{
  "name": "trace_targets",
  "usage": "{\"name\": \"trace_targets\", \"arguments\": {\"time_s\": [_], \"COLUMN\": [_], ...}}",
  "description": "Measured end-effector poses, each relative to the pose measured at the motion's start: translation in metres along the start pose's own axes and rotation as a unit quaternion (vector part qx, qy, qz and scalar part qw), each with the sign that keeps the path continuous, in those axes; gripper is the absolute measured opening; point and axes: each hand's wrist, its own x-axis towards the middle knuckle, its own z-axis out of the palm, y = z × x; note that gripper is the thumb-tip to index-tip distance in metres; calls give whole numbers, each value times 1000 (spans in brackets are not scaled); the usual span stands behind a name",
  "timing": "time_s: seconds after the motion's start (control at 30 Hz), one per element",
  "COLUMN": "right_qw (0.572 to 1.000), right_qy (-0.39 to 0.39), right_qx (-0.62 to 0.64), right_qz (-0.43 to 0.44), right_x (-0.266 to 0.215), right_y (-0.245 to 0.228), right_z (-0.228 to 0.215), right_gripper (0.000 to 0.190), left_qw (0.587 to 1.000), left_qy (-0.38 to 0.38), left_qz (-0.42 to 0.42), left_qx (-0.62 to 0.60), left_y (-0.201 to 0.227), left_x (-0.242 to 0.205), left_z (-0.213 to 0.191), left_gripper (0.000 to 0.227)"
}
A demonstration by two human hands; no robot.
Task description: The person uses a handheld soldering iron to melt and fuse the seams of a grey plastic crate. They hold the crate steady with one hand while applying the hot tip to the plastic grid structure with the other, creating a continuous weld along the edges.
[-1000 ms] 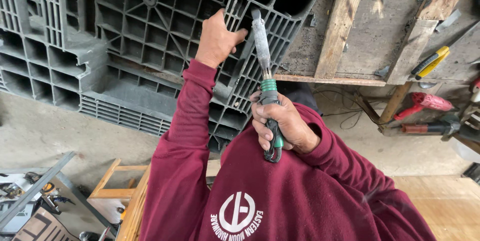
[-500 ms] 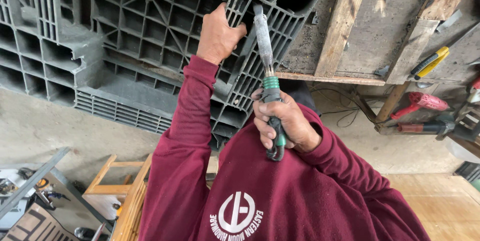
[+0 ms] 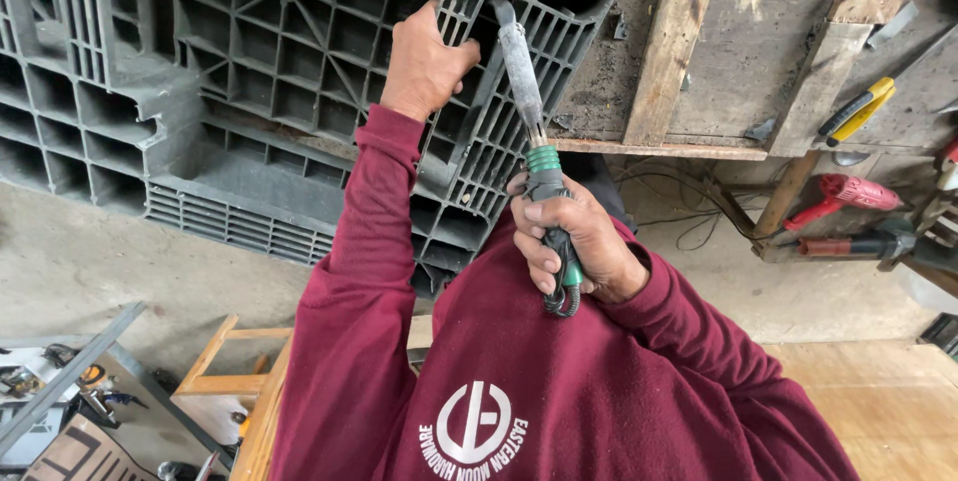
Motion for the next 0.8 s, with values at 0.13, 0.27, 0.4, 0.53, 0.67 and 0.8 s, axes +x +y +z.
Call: {"name": "trace_targets", "arguments": {"time_s": [0.13, 0.27, 0.4, 0.53, 0.67, 0.8], "right_qw": [1000, 999, 999, 999, 999, 999], "right_qy": [-6, -28, -25, -24, -18, -31], "right_qx": [-4, 5, -3, -7, -12, -14], "right_qz": [9, 14, 19, 27, 34, 42], "right_x": [3, 4, 6, 7, 5, 4], "right_y": [-5, -2, -2, -5, -9, -14], "right_z": [8, -7, -6, -1, 2, 1], "right_gripper": [34, 32, 31, 30, 30, 29], "left_qw": [1000, 1000, 1000, 1000, 1000, 1000], "left_qy": [-1, 0, -1, 6, -6, 1], "left_qz": [3, -2, -4, 8, -19, -9], "left_qx": [6, 10, 2, -3, -4, -6], "left_y": [1, 1, 0, 3, 5, 8], "left_x": [-2, 0, 0, -1, -2, -5], "left_z": [-2, -1, -1, -3, -5, -5], "left_gripper": [21, 21, 23, 24, 29, 32]}}
